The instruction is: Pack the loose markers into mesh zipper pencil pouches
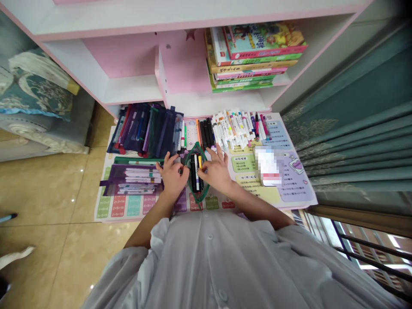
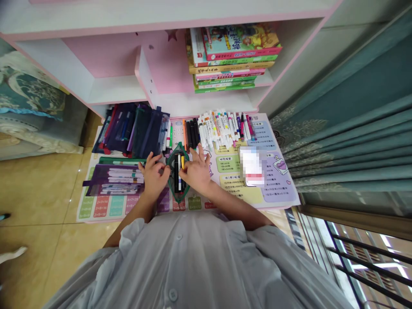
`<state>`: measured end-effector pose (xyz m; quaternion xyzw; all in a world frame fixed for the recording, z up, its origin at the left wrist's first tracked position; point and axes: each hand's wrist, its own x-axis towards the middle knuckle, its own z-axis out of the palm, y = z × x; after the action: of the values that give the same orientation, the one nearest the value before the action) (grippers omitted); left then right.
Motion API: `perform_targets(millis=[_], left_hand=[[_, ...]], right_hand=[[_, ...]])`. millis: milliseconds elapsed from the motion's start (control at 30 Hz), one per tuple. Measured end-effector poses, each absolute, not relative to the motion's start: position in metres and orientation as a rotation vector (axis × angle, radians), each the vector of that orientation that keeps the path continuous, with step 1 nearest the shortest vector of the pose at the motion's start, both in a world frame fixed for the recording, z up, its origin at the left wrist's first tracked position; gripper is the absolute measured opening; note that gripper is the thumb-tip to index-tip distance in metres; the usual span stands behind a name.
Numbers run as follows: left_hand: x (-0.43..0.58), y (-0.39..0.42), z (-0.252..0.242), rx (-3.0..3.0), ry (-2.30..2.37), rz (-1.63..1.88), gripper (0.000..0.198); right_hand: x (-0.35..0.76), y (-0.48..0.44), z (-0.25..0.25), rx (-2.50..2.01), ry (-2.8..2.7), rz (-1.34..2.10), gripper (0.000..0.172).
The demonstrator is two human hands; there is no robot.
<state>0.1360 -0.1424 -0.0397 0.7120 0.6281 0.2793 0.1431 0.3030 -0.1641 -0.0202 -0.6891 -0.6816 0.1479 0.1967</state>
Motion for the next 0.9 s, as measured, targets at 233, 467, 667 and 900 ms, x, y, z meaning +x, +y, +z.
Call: perform_targets(millis=[233,467,667,900], left_hand=[[0.135,-0.143,-0.041,2.06,1.81,0.81,0.02],[0.135,-0.143,-0.042,2.057,1.803,0.82,0.02],[0.134,-0.142,-0.041,2.047,1.798,0.825,0.016],[0.133,-0.142,-0.041,2.062,1.812,0.81,0.01]], right_hand=[[0.304,-0.165,-0.022,-1.913,-1.945,0.375,0.018],[0.323,-0.152,-0.018,-1.77,-1.987,0.205,0.021],[0.353,-0.116,-0.022,-1.679,-2.102,0.034,0.048],[0.358,-0.085,-0.018,-1.388,-2.49,0.023,0.077]])
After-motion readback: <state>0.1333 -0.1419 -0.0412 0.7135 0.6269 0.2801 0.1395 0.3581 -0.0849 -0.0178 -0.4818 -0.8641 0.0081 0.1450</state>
